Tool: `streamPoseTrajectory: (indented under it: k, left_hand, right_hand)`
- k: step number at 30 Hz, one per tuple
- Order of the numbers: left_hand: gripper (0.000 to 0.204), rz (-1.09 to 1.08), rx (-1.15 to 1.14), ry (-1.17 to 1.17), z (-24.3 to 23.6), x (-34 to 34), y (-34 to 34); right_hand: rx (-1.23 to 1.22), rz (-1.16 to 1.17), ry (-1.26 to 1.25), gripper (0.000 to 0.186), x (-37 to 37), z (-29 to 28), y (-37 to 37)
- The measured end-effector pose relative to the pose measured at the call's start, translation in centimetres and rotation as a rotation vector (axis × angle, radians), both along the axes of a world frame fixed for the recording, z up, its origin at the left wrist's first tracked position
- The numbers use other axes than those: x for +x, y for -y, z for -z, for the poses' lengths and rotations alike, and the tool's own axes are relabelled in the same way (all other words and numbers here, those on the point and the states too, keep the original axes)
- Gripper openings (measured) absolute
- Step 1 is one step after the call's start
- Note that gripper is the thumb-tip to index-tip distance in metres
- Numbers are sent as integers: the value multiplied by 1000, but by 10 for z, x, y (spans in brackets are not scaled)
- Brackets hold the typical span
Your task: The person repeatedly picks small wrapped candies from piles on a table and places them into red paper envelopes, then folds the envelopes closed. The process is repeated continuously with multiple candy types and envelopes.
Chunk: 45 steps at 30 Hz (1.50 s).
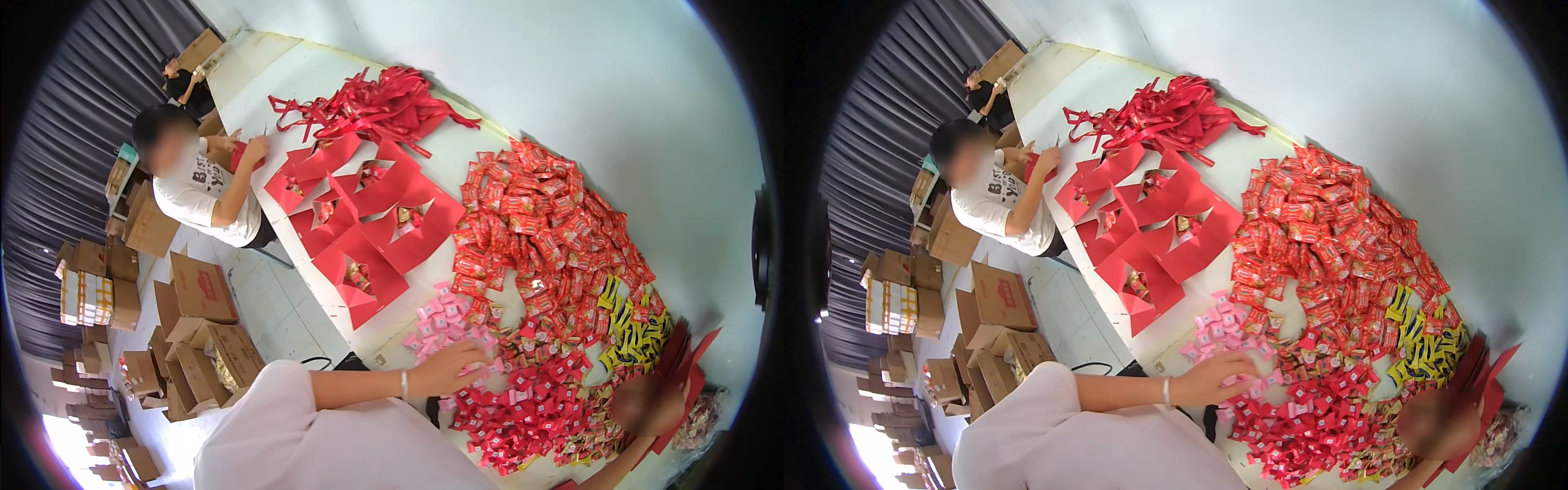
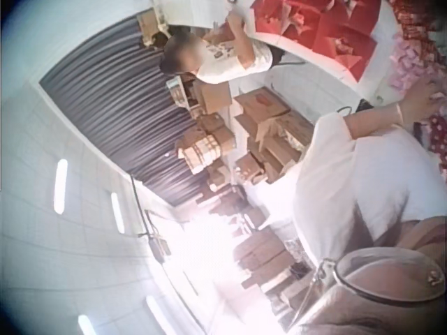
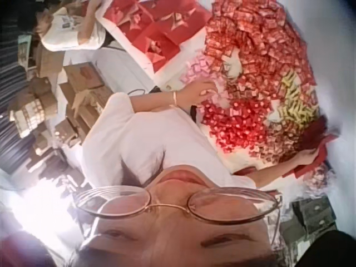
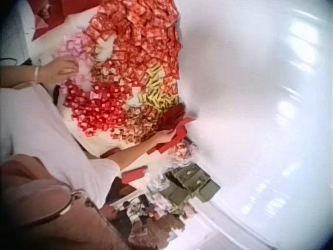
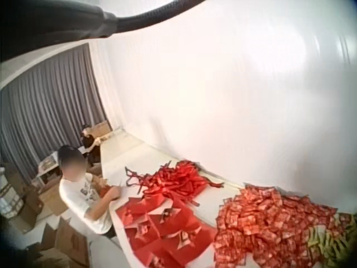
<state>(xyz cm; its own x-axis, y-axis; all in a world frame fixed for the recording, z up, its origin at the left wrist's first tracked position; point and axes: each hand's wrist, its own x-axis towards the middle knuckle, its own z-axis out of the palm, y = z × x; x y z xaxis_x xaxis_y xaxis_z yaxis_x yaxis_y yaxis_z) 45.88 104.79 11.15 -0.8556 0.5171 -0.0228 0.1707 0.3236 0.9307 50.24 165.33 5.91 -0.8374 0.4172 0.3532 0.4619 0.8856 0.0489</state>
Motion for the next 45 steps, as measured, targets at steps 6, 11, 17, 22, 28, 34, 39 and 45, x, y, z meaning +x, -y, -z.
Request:
streamPoseTrajectory:
  k: [6,11,17,22,28,34,39,45]
  left_hand:
    - [52,-50,399,477,-45,-47,5]
    - [49,-261,334,585,-15,-58,68]
    - [39,-51,353,634,-14,-38,170]
    - [39,34,613,679,-29,-41,204]
    - [24,-688,495,203,7,-106,303]
    - [31,-1120,-317,-401,39,-120,396]
    - [50,-773,61,-52,33,-89,353]
    - [87,-527,-75,-250,-36,-77,273]
  right_hand:
    - [-99,-616,-92,43,-14,-58,310]
    - [-375,-987,278,43,-9,-103,532]
    - [-623,-424,-58,61,-42,-122,589]
    - [-1814,-206,-315,42,-43,-72,585]
    - [-1856,-149,-391,31,-53,-77,601]
    - [-1900,-85,-370,30,-47,-66,601]
    - [-1936,-42,-373,32,-65,-61,637]
    - [-1395,-411,-450,23,-97,-99,712]
